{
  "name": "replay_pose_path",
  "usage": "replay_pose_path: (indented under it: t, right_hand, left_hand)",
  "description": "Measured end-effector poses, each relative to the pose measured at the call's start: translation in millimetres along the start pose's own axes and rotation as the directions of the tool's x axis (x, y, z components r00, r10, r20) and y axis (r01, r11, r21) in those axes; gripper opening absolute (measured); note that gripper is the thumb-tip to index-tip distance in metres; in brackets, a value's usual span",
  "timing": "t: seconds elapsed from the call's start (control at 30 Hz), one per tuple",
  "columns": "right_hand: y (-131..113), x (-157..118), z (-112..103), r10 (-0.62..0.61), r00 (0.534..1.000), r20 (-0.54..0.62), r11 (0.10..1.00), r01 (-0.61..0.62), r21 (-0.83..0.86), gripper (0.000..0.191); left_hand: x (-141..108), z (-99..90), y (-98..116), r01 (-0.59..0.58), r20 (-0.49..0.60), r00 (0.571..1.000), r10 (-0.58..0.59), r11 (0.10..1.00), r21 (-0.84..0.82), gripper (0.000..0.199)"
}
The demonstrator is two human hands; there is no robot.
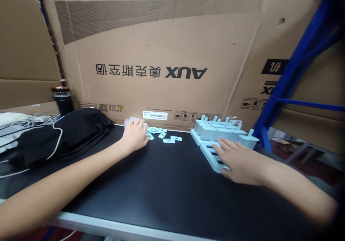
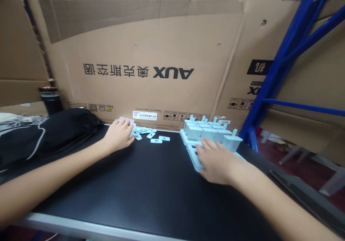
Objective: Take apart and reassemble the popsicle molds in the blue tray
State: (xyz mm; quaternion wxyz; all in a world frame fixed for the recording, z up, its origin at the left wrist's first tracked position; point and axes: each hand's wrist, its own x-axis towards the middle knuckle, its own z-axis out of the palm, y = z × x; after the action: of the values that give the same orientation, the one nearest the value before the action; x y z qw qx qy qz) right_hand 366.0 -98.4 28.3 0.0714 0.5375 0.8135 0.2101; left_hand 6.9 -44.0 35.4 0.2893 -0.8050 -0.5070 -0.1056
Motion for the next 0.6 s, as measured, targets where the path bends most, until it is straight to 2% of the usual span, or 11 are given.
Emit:
replay_pose_path:
  t: [0.07, 0.13, 0.2, 0.27, 0.43, 0.6]
  right_hand:
    - [-30, 34, -25, -0.1, 0.994, -0.034, 0.994, 0.101, 0.03, 0.065]
    - [-57, 67, -40, -0.158, 0.986, -0.055, 0.987, 0.159, 0.028, 0.06]
    - [-76, 92, -43, -0.179, 0.983, -0.049, 0.983, 0.181, 0.042, 0.053]
    - [-85, 105, -36, -0.198, 0.98, -0.035, 0.978, 0.2, 0.053, 0.045]
    - [-79, 97, -19, -0.232, 0.971, -0.055, 0.968, 0.236, 0.088, 0.036]
    - [-68, 82, -22, -0.25, 0.958, -0.137, 0.955, 0.268, 0.131, 0.029]
  left_hand:
    - [-1, -1.6, -6, 0.044, 0.052, 0.998, -0.045, 0.999, 0.028, 0.04]
    - [-2, -2.7, -10, 0.053, 0.11, 0.992, -0.057, 0.998, 0.039, 0.042]
    - [-2, -3.6, -12, 0.038, 0.168, 0.985, -0.045, 0.998, 0.041, 0.042]
    - [-1, -4.8, -16, 0.025, 0.217, 0.976, -0.034, 0.999, 0.041, 0.04]
    - [3, -9.9, -24, 0.063, 0.318, 0.946, -0.065, 0.998, 0.016, 0.037]
    - [5, -12.7, -26, 0.066, 0.349, 0.935, -0.059, 0.998, -0.008, 0.036]
